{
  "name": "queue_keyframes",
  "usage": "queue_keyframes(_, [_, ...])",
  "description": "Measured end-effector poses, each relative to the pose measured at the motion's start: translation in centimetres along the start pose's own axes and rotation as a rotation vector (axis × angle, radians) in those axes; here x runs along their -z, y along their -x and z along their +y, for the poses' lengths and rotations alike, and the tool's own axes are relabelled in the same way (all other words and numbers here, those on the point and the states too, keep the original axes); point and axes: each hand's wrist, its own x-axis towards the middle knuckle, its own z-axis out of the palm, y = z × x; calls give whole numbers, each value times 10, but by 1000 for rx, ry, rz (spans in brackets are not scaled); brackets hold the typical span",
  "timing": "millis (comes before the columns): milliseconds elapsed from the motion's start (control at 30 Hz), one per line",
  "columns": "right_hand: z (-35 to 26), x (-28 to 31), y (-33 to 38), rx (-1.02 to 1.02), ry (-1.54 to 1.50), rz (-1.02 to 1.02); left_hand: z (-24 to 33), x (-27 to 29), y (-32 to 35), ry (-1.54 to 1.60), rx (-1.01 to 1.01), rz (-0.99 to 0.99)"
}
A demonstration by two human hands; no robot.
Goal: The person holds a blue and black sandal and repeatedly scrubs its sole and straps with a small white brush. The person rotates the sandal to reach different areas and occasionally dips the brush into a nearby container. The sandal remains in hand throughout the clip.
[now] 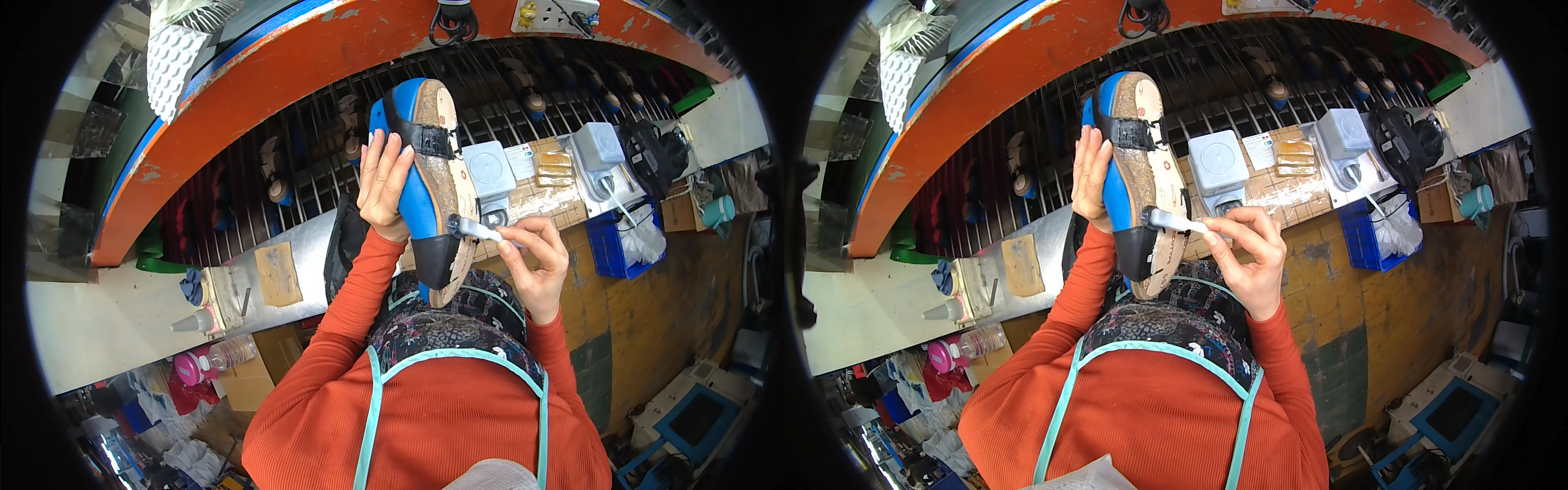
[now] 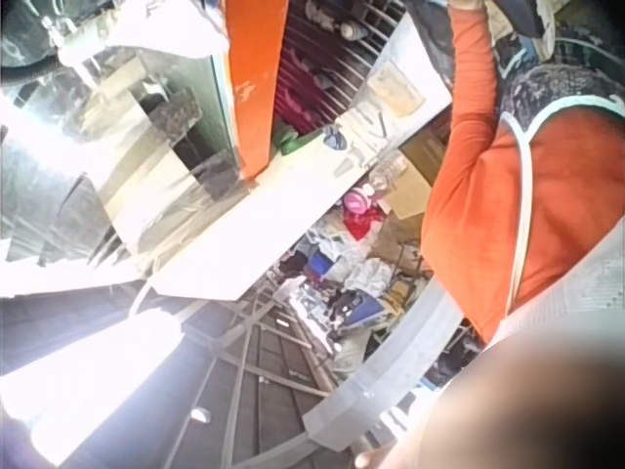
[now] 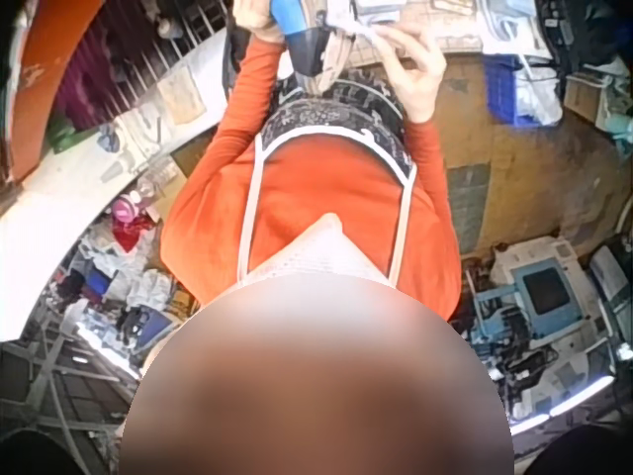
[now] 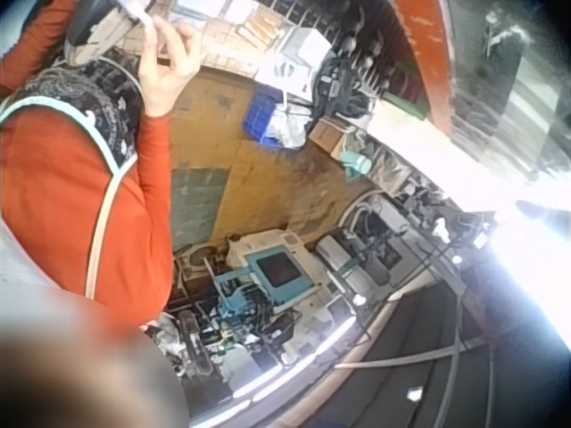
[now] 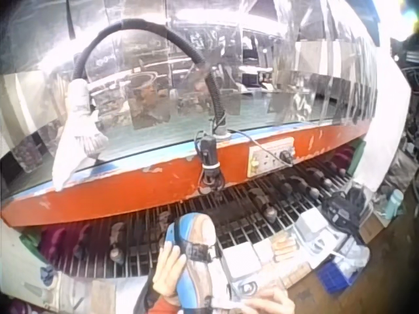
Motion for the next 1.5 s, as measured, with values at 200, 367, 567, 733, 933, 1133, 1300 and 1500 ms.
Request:
queue_keyframes(200, [4,4,-12,-25,-211,-37,-2,-1,1,-28,4,15])
queue_keyframes(367, [5,-11,-18,-213,-126,89,-2,-6,4,-15,51,25])
queue_keyframes(567, [-14,-4,7,-361,-342,-25,-3,-3,7,-101,139,-33])
queue_keyframes(733, [-16,-16,8,-274,-232,64,-4,-3,10,-130,151,-38])
queue_keyframes(933, [-12,-20,-4,-187,-86,111,-5,-4,10,-137,124,-13])
queue_keyframes(1133, [-7,-15,-11,-48,29,114,-4,-3,7,-143,135,-21])
queue_keyframes(1300, [-7,-9,-8,-49,1,48,-4,-4,4,-136,179,-42])
queue_keyframes(1500, [-7,-10,0,-26,-32,44,-3,-5,3,-124,235,-68])
